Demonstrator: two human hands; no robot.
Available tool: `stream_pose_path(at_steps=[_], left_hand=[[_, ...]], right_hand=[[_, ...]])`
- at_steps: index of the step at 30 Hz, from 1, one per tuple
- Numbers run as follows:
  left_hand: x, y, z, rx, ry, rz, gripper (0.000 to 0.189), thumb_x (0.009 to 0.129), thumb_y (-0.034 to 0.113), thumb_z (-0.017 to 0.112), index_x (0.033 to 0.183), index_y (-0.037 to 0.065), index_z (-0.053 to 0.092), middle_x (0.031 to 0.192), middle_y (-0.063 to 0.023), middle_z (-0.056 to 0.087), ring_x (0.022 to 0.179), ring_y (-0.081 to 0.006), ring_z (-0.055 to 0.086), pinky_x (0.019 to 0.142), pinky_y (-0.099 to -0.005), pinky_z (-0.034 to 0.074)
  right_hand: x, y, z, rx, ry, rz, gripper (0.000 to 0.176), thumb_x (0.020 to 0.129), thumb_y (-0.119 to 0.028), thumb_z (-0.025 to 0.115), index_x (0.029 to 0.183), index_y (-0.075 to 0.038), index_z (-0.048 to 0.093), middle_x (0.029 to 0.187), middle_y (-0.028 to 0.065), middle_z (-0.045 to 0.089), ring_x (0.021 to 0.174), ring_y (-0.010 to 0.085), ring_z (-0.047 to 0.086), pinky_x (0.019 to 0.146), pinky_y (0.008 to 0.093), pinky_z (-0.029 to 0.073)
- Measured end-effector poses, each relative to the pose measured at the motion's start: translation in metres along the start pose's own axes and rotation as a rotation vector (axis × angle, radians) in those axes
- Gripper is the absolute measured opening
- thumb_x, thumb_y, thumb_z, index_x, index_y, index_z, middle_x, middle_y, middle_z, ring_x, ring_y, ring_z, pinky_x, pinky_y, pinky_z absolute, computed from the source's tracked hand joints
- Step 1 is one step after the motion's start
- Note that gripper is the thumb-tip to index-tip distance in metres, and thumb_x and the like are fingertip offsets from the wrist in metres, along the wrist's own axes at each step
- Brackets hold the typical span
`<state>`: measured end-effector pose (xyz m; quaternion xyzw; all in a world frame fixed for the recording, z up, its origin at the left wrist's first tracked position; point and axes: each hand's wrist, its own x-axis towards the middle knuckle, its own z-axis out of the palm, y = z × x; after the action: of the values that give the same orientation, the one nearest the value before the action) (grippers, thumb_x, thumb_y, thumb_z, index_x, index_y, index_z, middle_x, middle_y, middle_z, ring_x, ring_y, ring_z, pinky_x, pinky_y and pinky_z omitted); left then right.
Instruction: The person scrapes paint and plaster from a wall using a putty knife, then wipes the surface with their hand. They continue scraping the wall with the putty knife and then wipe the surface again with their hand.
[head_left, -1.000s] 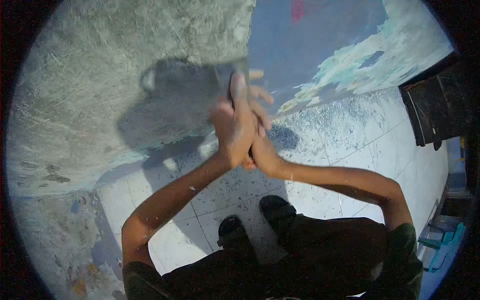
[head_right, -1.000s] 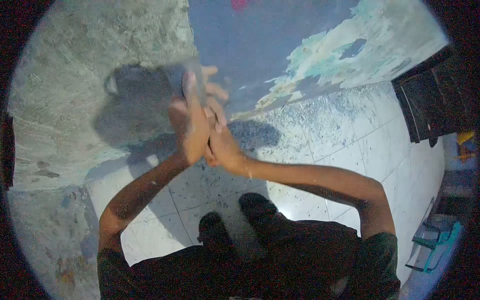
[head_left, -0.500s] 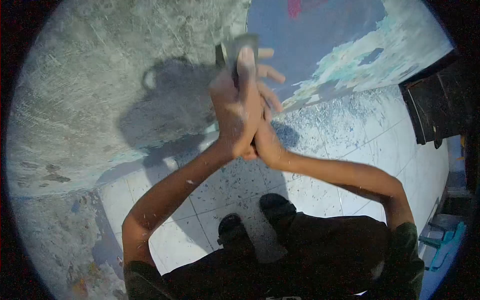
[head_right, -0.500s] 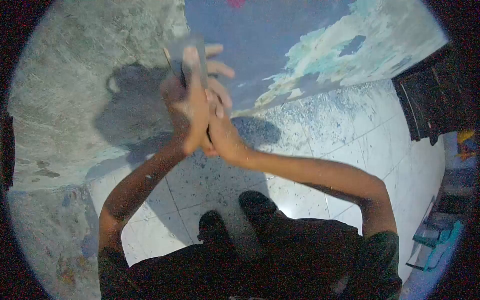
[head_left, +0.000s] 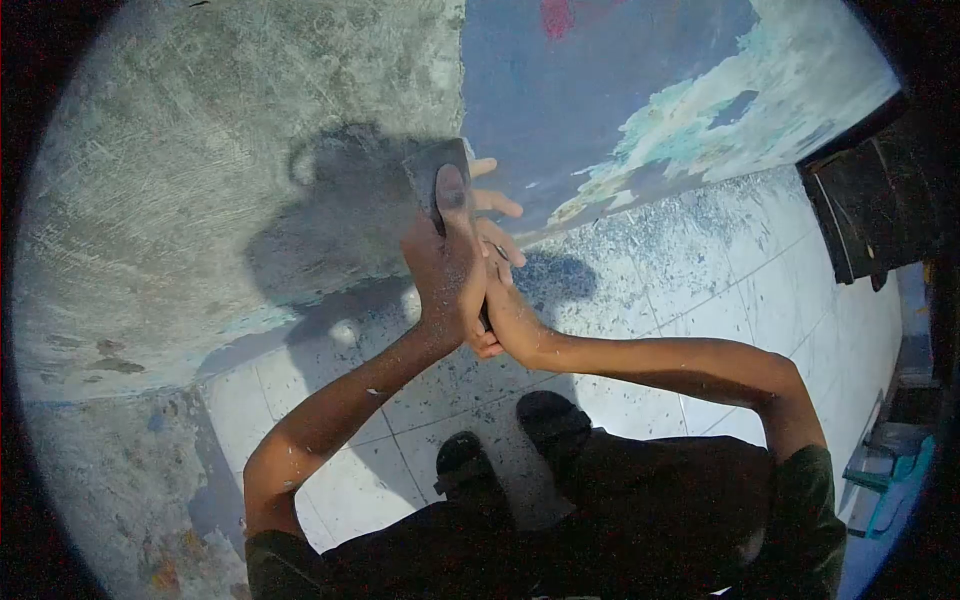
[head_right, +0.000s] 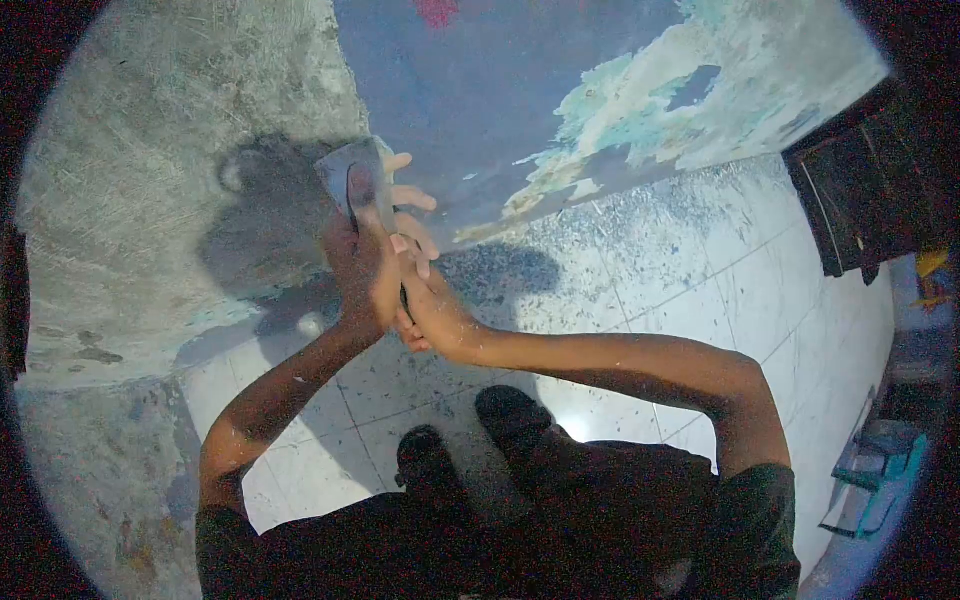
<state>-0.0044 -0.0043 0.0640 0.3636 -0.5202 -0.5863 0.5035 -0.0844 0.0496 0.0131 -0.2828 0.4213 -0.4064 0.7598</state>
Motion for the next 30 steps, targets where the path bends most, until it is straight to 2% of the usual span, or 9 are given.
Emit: stream_pose_path(at_steps=[5,9,11,17,20,24,27,29,30], left_hand=[[0.004,-0.009,-0.009,-0.062,-0.042,0.055,0.050,0.100,0.039,0.039,0.116,-0.007,0.050,0.088,-0.0152,0.065,0.053,-0.0155,0.062,0.040,-0.0233,0.047],[0.006,-0.003,-0.006,0.060,-0.020,0.051,0.052,0.100,0.042,0.036,0.115,-0.006,0.052,0.081,-0.0125,0.065,0.050,-0.0137,0.060,0.040,-0.0223,0.045],[0.007,-0.001,-0.005,0.031,-0.020,-0.025,0.053,0.100,0.043,0.035,0.114,-0.005,0.053,0.077,-0.0119,0.065,0.047,-0.0131,0.058,0.039,-0.0220,0.044],[0.005,-0.022,-0.001,-0.096,-0.025,0.098,0.054,0.101,0.042,0.031,0.112,-0.006,0.052,0.072,-0.0122,0.063,0.048,-0.0135,0.059,0.039,-0.0223,0.044],[0.007,-0.013,0.005,-0.136,0.003,0.080,0.052,0.102,0.039,0.030,0.112,-0.007,0.052,0.071,-0.0133,0.061,0.048,-0.0127,0.057,0.041,-0.0232,0.045],[0.007,-0.016,0.001,-0.138,-0.027,0.039,0.051,0.102,0.040,0.031,0.112,-0.006,0.051,0.072,-0.0124,0.063,0.049,-0.0140,0.060,0.040,-0.0233,0.045],[0.013,-0.014,0.000,-0.118,-0.036,0.111,0.051,0.101,0.040,0.031,0.113,-0.006,0.051,0.073,-0.0126,0.063,0.050,-0.0140,0.060,0.040,-0.0236,0.045],[0.020,0.000,0.005,-0.095,-0.046,0.200,0.051,0.101,0.040,0.031,0.113,-0.005,0.051,0.073,-0.0124,0.063,0.050,-0.0139,0.060,0.040,-0.0235,0.045],[0.015,-0.003,0.005,-0.081,-0.045,0.161,0.051,0.101,0.040,0.031,0.113,-0.004,0.051,0.073,-0.0121,0.063,0.050,-0.0137,0.060,0.040,-0.0233,0.044]], right_hand=[[0.009,0.010,-0.001,-0.025,-0.037,-0.031,0.057,0.096,-0.059,0.027,0.072,-0.008,0.039,0.051,0.0028,0.035,0.039,0.0130,0.031,0.035,0.0284,0.025],[0.018,0.005,-0.004,-0.071,-0.018,-0.021,0.056,0.098,-0.056,0.027,0.071,-0.008,0.040,0.051,0.0022,0.034,0.039,0.0133,0.031,0.036,0.0285,0.025],[0.021,0.007,-0.005,-0.118,0.036,-0.079,0.058,0.097,-0.057,0.025,0.071,-0.008,0.041,0.051,0.0029,0.035,0.039,0.0138,0.032,0.036,0.0290,0.027],[0.014,0.004,-0.023,-0.355,0.171,-0.102,0.065,0.096,-0.061,0.020,0.073,-0.005,0.043,0.047,0.0040,0.037,0.039,0.0148,0.037,0.037,0.0304,0.031],[0.016,-0.001,-0.023,-0.430,0.227,-0.129,0.068,0.094,-0.063,0.020,0.072,-0.004,0.045,0.045,0.0040,0.037,0.039,0.0151,0.038,0.038,0.0301,0.033],[0.008,-0.005,-0.017,-0.433,0.162,-0.136,0.069,0.093,-0.065,0.021,0.074,-0.003,0.046,0.046,0.0042,0.038,0.039,0.0147,0.038,0.039,0.0293,0.033],[0.015,-0.006,-0.016,-0.428,0.210,-0.225,0.066,0.095,-0.063,0.023,0.079,-0.004,0.048,0.047,0.0039,0.039,0.039,0.0135,0.037,0.039,0.0285,0.032],[0.024,-0.019,-0.017,-0.460,0.218,-0.165,0.064,0.094,-0.063,0.024,0.092,-0.003,0.048,0.048,0.0038,0.039,0.039,0.0127,0.038,0.038,0.0282,0.032],[0.022,-0.017,-0.014,-0.450,0.237,-0.201,0.063,0.094,-0.063,0.025,0.100,-0.003,0.043,0.048,0.0033,0.039,0.039,0.0122,0.037,0.038,0.0278,0.032]])
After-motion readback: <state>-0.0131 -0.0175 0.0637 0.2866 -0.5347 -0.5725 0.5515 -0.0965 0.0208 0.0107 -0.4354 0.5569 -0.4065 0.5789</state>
